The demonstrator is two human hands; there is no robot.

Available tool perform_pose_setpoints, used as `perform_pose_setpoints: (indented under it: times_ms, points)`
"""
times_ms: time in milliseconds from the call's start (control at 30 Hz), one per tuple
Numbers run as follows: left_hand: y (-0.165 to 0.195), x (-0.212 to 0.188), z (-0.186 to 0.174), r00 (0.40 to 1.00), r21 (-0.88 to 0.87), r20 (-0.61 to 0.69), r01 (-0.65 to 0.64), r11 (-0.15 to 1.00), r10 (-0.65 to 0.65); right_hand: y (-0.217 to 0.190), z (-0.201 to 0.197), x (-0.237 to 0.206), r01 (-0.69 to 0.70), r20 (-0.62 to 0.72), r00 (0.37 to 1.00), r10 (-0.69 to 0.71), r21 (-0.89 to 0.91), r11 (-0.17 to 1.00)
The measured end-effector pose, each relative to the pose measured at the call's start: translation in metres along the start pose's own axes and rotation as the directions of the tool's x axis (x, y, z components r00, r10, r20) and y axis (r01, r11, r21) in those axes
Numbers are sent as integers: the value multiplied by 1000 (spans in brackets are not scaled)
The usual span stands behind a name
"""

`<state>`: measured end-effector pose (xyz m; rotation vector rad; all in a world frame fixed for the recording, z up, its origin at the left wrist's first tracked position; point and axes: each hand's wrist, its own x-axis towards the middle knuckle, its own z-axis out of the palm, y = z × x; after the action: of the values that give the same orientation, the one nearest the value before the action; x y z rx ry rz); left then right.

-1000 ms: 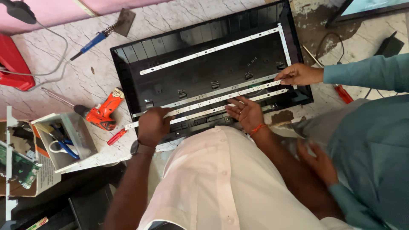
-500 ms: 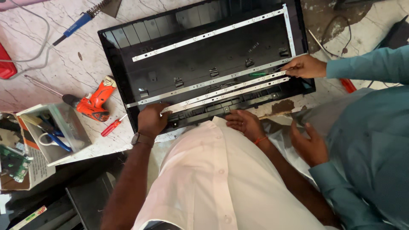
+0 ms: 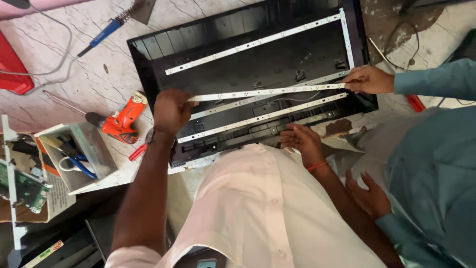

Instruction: The person works on the open back panel of a television on a workbench, removing and repositioning LED backlight strips inside the panel. They use a screwdriver to pry and adjust the strips, align a wooden strip against an LED strip, and work with another person to seat the strips back into the panel channels.

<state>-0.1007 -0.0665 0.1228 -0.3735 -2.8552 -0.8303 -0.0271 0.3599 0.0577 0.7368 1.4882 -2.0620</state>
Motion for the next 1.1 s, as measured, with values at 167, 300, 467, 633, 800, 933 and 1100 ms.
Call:
perform_pose_setpoints:
  times_ms: [167, 300, 467, 633, 800, 933, 1100]
  points:
    - [-44, 16, 28, 996, 43, 3, 84, 996, -84, 10, 5, 9, -19, -19, 1000, 19, -20, 1000]
    - [-76, 10, 56, 992, 21, -29, 123, 992, -123, 19, 3, 19, -55, -41, 998, 54, -24, 998]
    - [-97, -1, 80, 984, -50, -61, 163, 985, -166, 30, -8, 32, -78, -83, 994, 73, -56, 995]
    - [-101, -8, 85, 988, -64, -32, 150, 987, -153, 40, -20, 48, -103, -72, 992, 100, -40, 994]
    - [-101, -13, 83, 984, -96, -55, 162, 982, -168, 41, -29, 58, -147, -103, 984, 145, -9, 989]
    - [-103, -11, 84, 987, -103, -94, 121, 987, -130, 38, -32, 62, -131, -72, 988, 133, 30, 991]
    - [-106, -10, 83, 989, -103, -60, 130, 986, -136, 33, -32, 64, -123, -39, 992, 121, -35, 992]
